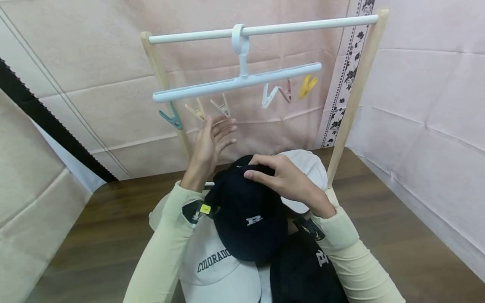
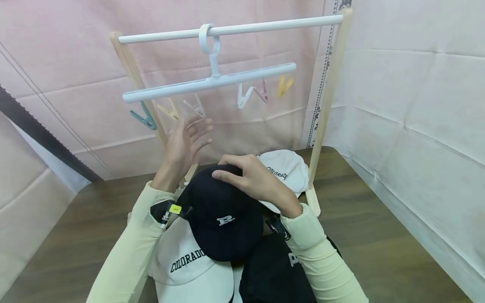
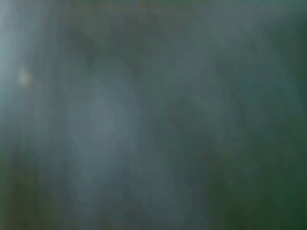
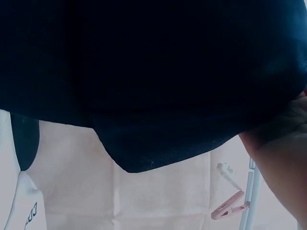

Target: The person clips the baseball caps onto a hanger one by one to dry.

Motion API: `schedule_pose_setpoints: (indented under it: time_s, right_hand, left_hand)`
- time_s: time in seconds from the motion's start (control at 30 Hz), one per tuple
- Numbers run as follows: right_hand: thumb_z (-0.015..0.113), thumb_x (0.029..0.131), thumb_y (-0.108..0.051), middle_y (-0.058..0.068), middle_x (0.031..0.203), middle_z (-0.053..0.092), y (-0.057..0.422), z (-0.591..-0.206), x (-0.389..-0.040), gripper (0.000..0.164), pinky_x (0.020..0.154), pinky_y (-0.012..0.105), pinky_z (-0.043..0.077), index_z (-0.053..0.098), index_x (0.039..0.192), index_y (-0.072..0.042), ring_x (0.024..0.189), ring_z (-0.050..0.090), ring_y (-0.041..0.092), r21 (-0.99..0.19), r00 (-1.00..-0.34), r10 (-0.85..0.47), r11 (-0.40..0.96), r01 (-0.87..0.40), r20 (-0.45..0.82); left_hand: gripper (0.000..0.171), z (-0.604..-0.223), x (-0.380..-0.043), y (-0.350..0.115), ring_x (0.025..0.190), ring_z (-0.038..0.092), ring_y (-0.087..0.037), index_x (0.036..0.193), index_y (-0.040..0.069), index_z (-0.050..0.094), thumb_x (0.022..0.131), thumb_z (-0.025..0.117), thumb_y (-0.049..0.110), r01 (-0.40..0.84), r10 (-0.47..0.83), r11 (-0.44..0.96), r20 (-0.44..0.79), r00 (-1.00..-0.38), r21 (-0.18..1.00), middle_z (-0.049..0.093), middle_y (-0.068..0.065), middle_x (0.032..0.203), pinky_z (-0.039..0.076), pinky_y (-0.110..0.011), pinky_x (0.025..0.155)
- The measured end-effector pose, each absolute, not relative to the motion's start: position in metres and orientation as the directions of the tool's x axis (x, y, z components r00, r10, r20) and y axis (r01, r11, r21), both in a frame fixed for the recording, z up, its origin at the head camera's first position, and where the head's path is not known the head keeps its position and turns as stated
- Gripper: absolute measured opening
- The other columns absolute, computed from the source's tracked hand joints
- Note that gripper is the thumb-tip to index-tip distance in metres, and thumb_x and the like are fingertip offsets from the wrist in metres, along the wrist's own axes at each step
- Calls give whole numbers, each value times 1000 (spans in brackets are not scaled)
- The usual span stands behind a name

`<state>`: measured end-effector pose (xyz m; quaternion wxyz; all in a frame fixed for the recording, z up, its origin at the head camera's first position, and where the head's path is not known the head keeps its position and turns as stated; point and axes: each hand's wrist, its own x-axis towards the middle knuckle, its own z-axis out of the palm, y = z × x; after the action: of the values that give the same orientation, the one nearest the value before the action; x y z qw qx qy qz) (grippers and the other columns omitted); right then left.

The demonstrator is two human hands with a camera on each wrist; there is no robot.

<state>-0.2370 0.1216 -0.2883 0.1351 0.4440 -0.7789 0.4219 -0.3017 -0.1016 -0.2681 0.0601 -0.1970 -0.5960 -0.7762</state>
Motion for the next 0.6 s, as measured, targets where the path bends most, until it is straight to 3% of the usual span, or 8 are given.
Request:
schedule_pose_setpoints:
  time_s: [0.13, 0.3, 0.47, 0.6]
  right_hand:
    - [69, 104, -27, -11, 83, 59, 117, -288, -237, 11, 75, 29, 48, 70, 103, -16, 76, 56, 10, -529, -561, -584, 249, -811, 587]
    - [70, 104, -25, -10, 80, 57, 115, -287, -237, 8, 74, 30, 47, 70, 102, -17, 75, 55, 10, -541, -579, -571, 260, -800, 582]
    - [69, 104, -23, -10, 76, 50, 118, -287, -237, 6, 72, 30, 46, 68, 99, -20, 74, 53, 11, -561, -604, -566, 277, -781, 561]
    - [70, 104, -22, -10, 76, 51, 121, -288, -239, 7, 73, 31, 46, 68, 98, -21, 75, 53, 11, -560, -613, -557, 290, -776, 561]
  left_hand:
    - [61, -256, -303, -91, 140, 54, -32, 154, 8, 44, 115, 22, 50, 232, 136, -504, 342, -930, 832, 51, -20, 156, 54, -35, 96]
    - [65, -243, -307, -80, 135, 55, -31, 155, 9, 47, 115, 20, 52, 231, 147, -585, 382, -912, 777, 54, -17, 152, 52, -37, 94]
    - [67, -234, -308, -74, 103, 62, -21, 147, 5, 50, 114, 17, 53, 213, 130, -645, 381, -916, 733, 64, -7, 121, 50, -35, 85]
    - [61, -229, -308, -71, 73, 47, -14, 134, 6, 55, 115, 17, 51, 158, 157, -730, 387, -909, 665, 53, -1, 92, 44, -30, 72]
